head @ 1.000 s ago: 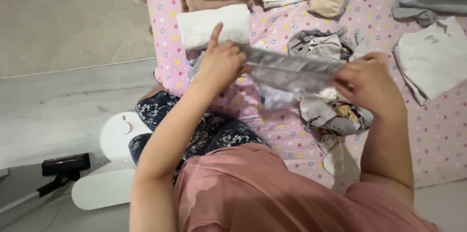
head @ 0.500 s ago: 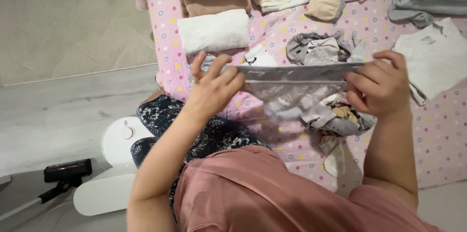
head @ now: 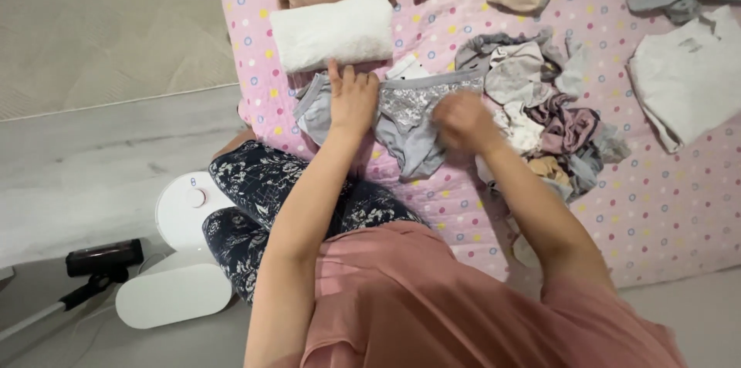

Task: Folding items of laundry on a bed and placing folded towels into a basket in a bathroom.

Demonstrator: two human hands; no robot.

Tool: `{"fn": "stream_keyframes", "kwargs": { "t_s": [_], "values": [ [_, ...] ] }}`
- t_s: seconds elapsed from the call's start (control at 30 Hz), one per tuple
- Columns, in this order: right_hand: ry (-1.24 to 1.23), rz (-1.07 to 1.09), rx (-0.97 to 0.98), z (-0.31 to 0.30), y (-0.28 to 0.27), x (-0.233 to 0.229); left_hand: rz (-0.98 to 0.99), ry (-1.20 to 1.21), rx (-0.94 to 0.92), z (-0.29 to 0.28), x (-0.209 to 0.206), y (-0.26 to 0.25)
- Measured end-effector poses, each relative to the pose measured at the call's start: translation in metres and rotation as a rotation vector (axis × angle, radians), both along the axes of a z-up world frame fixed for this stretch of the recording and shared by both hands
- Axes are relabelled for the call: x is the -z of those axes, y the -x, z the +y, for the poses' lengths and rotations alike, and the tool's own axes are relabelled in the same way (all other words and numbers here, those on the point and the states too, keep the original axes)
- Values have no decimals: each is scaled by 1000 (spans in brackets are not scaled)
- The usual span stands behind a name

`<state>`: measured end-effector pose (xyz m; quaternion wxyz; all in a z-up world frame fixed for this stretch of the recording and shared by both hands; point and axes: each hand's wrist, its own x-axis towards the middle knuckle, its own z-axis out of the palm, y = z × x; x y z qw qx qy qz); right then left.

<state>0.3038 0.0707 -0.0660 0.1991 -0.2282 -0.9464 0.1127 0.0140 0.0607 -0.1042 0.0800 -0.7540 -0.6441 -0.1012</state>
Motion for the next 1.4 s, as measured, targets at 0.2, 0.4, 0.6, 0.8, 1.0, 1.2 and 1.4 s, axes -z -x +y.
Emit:
{"fn": "stream_keyframes", "kwargs": {
  "t_s": [0.2, 0.4, 0.6, 0.8, 1.0, 1.2, 1.4],
  "values": [
    [291, -295, -68, -83, 19, -10, 13, 7, -54, -1, 1, 11],
    [66, -122, 43, -94, 19, 5, -8, -48, -159, 0, 6, 9],
    [522, -182, 124, -49, -7, 49, -249, 204, -171, 5, -17, 8],
    [416, -2, 448, 19, 45, 35, -326, 66, -174, 1, -15, 3],
    [386, -96, 675, 12, 74, 5, -303, 131, -167, 8, 7, 4],
    [143, 14, 662, 9, 66, 30, -529, 227, -118, 5, -51, -11],
    [197, 86, 650, 9, 67, 34, -995, 170, -135, 12, -21, -58]
  ]
}}
